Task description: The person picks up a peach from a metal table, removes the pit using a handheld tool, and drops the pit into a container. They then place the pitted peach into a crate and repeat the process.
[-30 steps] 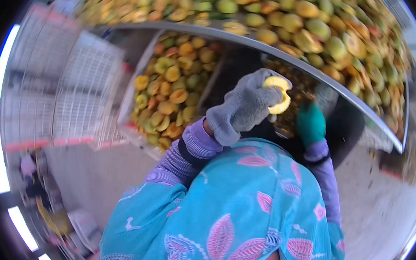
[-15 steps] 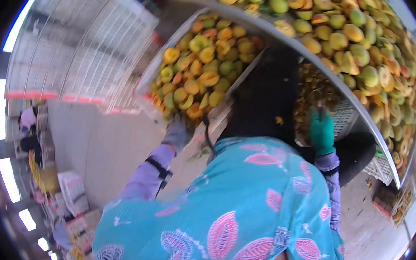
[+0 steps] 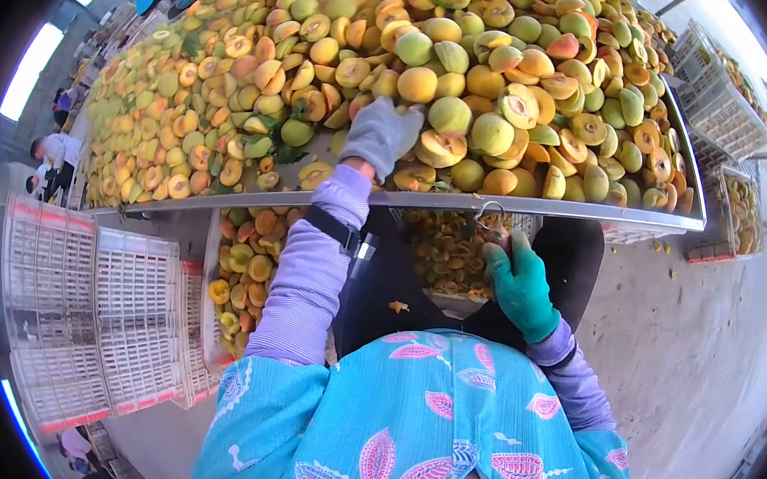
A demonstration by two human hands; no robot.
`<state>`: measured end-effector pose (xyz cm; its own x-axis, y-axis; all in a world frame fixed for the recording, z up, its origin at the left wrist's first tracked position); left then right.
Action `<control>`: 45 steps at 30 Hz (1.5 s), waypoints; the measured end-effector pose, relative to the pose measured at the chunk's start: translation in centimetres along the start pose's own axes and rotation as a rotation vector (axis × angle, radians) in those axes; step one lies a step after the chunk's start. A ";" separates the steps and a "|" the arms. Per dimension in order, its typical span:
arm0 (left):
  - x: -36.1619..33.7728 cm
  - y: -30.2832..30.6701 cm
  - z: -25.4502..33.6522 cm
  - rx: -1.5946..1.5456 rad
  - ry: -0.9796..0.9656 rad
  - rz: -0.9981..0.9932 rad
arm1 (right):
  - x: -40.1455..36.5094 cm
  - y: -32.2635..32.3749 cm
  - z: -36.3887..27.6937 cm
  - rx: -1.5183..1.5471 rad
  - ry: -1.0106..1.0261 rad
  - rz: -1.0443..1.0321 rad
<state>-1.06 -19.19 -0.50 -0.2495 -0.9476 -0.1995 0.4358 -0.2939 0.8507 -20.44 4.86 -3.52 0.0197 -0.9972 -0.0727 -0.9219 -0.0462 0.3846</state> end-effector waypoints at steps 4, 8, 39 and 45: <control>-5.2 0.7 -1.2 -1.092 -0.251 -0.389 | 3.3 0.0 -6.2 0.028 0.241 -0.023; -10.0 0.6 -0.5 -1.433 -0.511 -0.295 | 6.1 -4.3 -9.2 -0.082 0.380 -0.105; -13.6 -0.5 1.9 -1.016 -0.299 0.099 | 3.6 -9.0 -9.1 1.051 -0.286 -0.653; -13.0 -2.3 1.7 -1.232 -0.241 -0.104 | 3.4 -9.4 -7.8 0.981 -0.242 -0.622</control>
<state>-0.33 -6.01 0.95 -0.4259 -0.9042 -0.0338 0.8880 -0.4105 -0.2075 -8.64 1.47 -0.19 0.5926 -0.7776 -0.2103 -0.6846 -0.3486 -0.6401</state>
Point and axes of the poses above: each hand's wrist, its own x-axis towards the middle knuckle, its own y-axis out of the back of the hand, z = x × y, the point moved 5 cm from there along x, towards the middle knuckle, and after that the axes turned 14 degrees about -z, right-handed, at the moved point
